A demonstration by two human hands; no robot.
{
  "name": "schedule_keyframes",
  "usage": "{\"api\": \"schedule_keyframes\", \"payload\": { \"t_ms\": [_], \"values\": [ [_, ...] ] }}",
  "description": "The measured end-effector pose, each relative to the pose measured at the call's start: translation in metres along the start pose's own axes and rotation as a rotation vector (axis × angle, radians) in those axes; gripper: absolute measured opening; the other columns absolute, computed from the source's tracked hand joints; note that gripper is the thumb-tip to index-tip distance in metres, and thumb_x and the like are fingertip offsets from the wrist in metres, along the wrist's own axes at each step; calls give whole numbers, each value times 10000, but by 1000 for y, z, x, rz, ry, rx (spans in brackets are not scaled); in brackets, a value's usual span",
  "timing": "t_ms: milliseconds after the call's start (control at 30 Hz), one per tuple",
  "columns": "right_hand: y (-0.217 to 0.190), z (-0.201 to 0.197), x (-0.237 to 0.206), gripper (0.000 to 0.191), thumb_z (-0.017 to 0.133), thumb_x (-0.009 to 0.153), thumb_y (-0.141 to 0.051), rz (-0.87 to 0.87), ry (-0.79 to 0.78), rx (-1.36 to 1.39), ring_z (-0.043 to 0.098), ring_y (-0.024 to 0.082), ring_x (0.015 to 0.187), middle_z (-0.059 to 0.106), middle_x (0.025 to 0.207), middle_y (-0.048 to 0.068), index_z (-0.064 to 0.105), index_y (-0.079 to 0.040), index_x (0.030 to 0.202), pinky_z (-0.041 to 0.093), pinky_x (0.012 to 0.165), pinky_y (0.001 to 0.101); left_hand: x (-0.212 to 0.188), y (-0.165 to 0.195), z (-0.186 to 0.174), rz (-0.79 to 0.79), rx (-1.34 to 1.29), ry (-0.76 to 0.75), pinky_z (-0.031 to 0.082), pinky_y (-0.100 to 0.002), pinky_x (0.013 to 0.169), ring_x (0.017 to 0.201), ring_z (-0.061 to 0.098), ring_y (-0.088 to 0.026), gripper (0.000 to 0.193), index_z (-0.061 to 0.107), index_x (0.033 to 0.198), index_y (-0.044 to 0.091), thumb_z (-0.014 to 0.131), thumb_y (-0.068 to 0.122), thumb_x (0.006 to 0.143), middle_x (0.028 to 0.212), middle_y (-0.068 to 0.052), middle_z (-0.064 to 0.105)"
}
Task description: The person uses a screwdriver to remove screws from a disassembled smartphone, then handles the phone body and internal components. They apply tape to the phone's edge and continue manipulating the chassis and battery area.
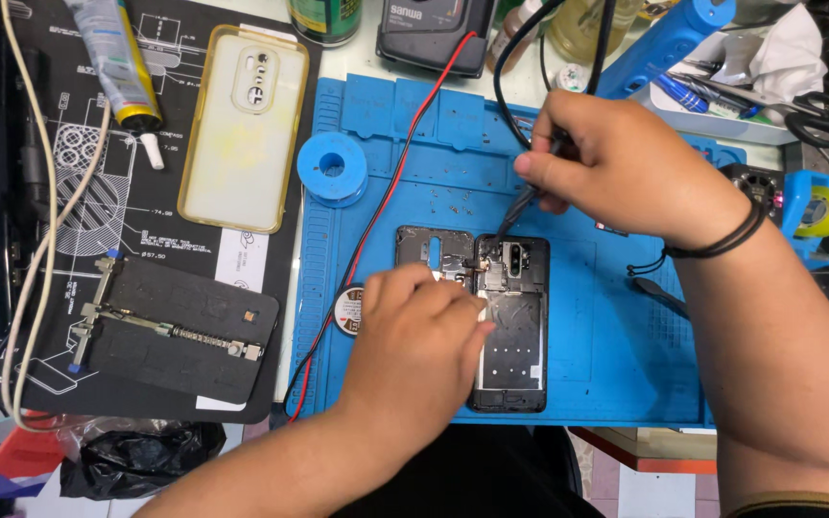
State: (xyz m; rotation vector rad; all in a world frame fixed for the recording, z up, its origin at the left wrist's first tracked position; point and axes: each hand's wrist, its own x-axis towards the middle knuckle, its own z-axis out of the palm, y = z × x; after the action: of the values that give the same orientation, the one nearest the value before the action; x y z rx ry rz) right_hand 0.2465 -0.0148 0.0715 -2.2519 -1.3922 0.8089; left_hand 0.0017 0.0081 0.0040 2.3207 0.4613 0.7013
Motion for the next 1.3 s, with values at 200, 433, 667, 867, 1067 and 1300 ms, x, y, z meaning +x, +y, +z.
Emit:
{"api": "schedule_keyframes", "payload": {
  "t_ms": [200, 433, 667, 867, 1067, 1300],
  "values": [
    [21, 3, -40, 171, 678, 1011, -163, -111, 192, 255, 709, 112, 740, 688, 825, 56, 565, -37, 983, 537, 611, 244, 31, -21, -3, 35, 99, 20, 412, -468, 911, 1003, 574, -345, 210, 759, 1004, 41, 680, 68, 811, 923, -96, 714],
    [53, 8, -95, 139, 660, 1083, -88, -97, 446, 360, 713, 143, 813, 648, 883, 93, 547, -7, 1075, 537, 732, 254, 66, -35, 5, 55, 123, -302, 473, -503, 822, 922, 628, -405, 321, 668, 1065, 98, 618, -20, 770, 830, -178, 691],
    [92, 30, -151, 122, 628, 1116, -38, -32, 614, 610, 704, 182, 867, 684, 985, 147, 529, 28, 1089, 579, 876, 310, 76, -43, 1, 112, 147, -364, 462, -517, 837, 905, 631, -395, 261, 647, 1041, 113, 654, 12, 800, 816, -160, 696],
    [126, 45, -199, 140, 616, 1135, -39, 64, 842, 665, 690, 193, 854, 671, 995, 160, 508, 21, 1068, 581, 855, 334, 82, -51, -24, 90, 153, -344, 474, -490, 820, 910, 633, -380, 312, 623, 1002, 86, 709, 34, 706, 771, -93, 707],
    [150, 54, -211, 124, 599, 1150, -78, 154, 932, 771, 686, 185, 837, 665, 987, 145, 507, 5, 1150, 607, 902, 359, 102, -74, -37, 93, 345, -318, 492, -492, 850, 946, 626, -376, 294, 646, 1036, 95, 703, 16, 758, 820, -113, 701],
    [161, 72, -219, 167, 632, 1160, -38, 91, 976, 711, 691, 186, 827, 660, 965, 142, 504, 10, 1064, 589, 824, 310, 104, -77, -36, 173, 443, -182, 476, -466, 882, 968, 615, -369, 176, 715, 955, 98, 720, 13, 801, 824, -113, 707]
  ]
}}
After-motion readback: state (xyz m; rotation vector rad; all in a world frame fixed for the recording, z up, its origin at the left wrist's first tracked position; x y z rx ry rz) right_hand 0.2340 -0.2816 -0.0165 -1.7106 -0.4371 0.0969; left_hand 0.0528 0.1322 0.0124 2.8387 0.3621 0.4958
